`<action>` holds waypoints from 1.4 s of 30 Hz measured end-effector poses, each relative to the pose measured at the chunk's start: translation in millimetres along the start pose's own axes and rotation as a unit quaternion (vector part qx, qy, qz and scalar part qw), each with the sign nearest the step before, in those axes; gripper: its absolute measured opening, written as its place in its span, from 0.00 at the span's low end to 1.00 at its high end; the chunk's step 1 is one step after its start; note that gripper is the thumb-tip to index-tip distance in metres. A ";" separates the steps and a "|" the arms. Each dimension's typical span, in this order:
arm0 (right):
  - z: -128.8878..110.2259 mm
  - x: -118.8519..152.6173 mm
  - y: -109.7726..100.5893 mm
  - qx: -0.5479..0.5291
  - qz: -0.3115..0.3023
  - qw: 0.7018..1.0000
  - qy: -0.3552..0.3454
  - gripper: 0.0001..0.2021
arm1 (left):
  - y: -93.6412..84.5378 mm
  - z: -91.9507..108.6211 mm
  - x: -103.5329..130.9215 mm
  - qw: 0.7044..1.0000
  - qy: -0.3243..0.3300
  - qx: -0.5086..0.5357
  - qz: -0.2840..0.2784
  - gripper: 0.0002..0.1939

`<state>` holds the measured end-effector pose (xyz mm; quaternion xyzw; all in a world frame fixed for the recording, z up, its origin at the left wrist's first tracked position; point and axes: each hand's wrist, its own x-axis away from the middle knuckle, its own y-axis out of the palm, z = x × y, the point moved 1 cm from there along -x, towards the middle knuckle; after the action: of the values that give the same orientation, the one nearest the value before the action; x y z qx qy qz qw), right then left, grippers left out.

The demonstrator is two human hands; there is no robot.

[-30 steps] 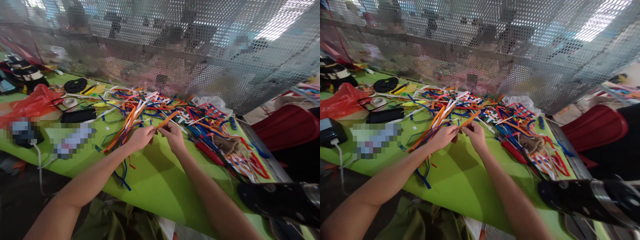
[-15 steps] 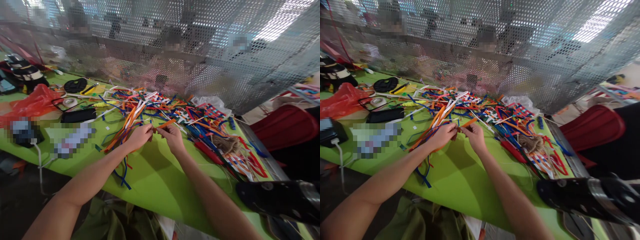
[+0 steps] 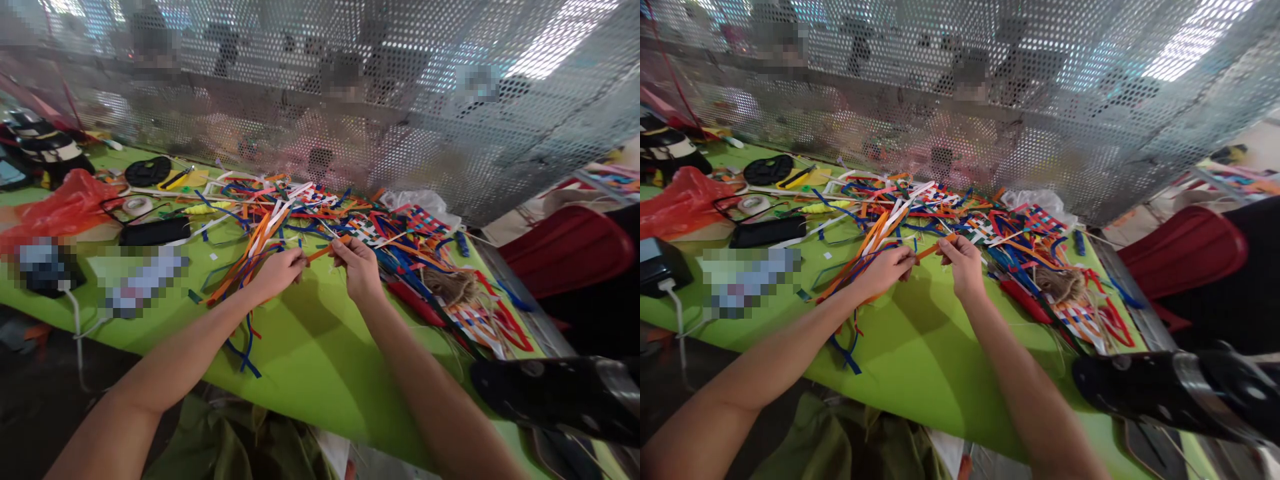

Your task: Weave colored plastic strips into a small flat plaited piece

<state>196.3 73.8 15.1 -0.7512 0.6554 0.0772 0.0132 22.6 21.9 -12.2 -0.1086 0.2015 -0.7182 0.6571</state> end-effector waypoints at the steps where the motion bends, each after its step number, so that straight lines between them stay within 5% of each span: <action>1: -0.1 -0.9 -1.0 -0.001 -0.002 1.000 0.001 0.16 | 0.2 -0.9 -0.3 1.000 0.003 0.016 -0.009 0.08; 9: -3.2 -5.9 -4.5 -0.007 -0.021 1.000 0.001 0.17 | 0.5 -2.7 -0.6 0.993 0.026 0.106 -0.032 0.08; 17: -10.0 -26.5 -41.0 -0.070 0.126 0.988 -0.049 0.20 | -5.9 -0.3 -5.5 0.974 -0.038 0.205 -0.085 0.09; 19: -9.3 -22.5 -36.1 -0.061 0.089 0.994 -0.034 0.21 | -5.6 -0.1 -5.7 0.971 -0.042 0.223 -0.070 0.09; 24: -0.4 -0.2 0.2 0.055 -0.124 0.990 0.036 0.19 | -3.3 -0.9 -4.5 0.956 -0.076 0.273 -0.076 0.10; 31: 2.6 -2.4 -5.9 0.083 -0.038 0.996 0.004 0.17 | -1.7 -2.3 -5.4 0.940 -0.085 0.308 -0.119 0.09; 37: 6.1 -2.7 -3.8 0.088 -0.058 0.994 0.006 0.17 | 3.0 -3.3 -5.4 0.944 -0.067 0.303 -0.116 0.12; 42: 4.4 3.0 2.3 0.099 -0.086 0.991 -0.012 0.17 | 6.7 -3.6 -3.9 0.961 -0.065 0.254 -0.090 0.05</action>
<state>194.0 71.1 10.6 -0.7988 0.5925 0.0200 0.1020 27.6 25.9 -17.9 -0.0021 -0.0415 -0.7936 0.6070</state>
